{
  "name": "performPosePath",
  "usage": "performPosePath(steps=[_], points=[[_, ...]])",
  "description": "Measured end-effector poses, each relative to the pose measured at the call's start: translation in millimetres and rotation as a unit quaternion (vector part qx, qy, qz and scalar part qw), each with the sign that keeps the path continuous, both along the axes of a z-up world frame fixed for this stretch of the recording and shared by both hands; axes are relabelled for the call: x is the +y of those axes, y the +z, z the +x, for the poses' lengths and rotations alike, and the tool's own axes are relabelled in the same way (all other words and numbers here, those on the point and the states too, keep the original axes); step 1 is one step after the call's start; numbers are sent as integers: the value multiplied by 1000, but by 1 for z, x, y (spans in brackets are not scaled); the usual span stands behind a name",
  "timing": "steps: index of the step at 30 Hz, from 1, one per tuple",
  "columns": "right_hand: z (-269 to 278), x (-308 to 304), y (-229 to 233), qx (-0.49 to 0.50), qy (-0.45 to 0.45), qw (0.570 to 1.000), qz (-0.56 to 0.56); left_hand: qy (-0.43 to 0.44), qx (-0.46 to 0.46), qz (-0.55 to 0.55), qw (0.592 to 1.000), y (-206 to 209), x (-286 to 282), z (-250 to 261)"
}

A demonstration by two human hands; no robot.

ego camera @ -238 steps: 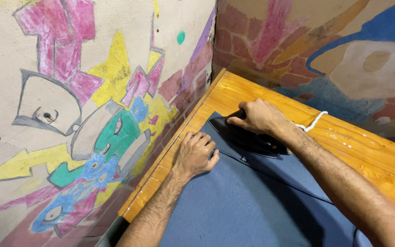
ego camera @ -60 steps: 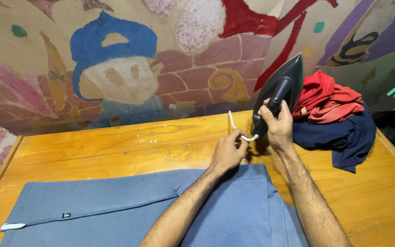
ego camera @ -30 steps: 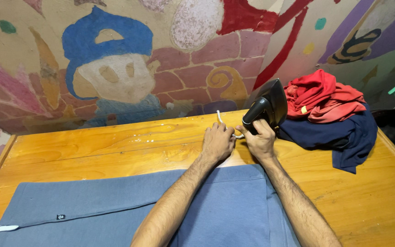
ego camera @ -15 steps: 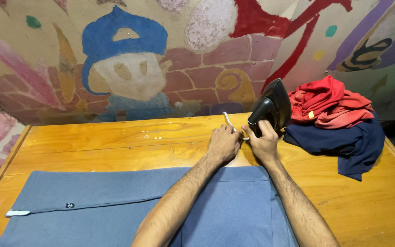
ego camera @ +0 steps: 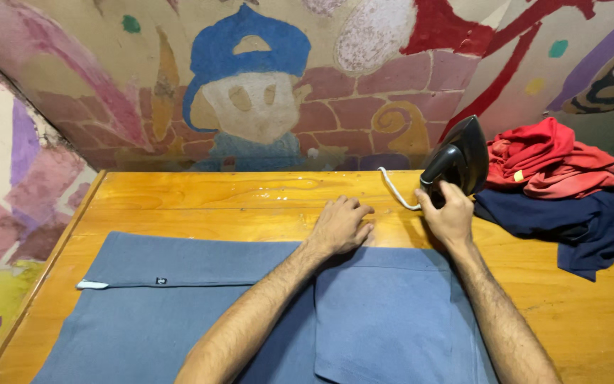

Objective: The person irons a blue garment on a wooden table using an electric iron. They then fold the garment by hand and press the iron onto the folded item to flatten it.

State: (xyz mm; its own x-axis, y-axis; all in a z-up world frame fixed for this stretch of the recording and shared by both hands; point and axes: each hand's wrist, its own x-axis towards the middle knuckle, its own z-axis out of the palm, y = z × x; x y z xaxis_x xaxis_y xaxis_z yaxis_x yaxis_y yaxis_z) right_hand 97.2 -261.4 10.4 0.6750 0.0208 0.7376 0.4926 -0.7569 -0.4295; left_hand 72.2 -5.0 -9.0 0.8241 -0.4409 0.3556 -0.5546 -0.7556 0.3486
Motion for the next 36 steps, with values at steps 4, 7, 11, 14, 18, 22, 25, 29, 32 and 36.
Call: performPosePath(steps=[4, 7, 11, 14, 18, 22, 25, 29, 32, 36], points=[[-32, 5, 11, -18, -50, 998, -34, 15, -6, -30, 999, 1, 51, -35], [-80, 28, 14, 27, 3, 994, -105, 43, -1, -30, 999, 4, 91, -72], [-132, 77, 7, 140, 120, 966, -184, 112, 37, 11, 993, 11, 138, -125], [-152, 104, -6, 235, 135, 924, -271, 198, 106, 97, 970, 15, 164, -155], [-150, 130, -24, 289, 100, 890, -338, 221, 171, 100, 955, 9, 201, -177], [-135, 148, -30, 280, 107, 889, -346, 219, 155, 98, 958, 1, 229, -176], [-122, 163, -33, 285, 104, 888, -346, 221, 148, 89, 960, -2, 246, -165], [-99, 185, -36, 277, 93, 895, -337, 216, 140, 84, 963, -6, 270, -139], [-78, 197, -38, 272, 90, 899, -332, 216, 135, 71, 965, -10, 282, -116], [-53, 209, -41, 267, 79, 903, -326, 212, 128, 72, 966, -14, 296, -83]])
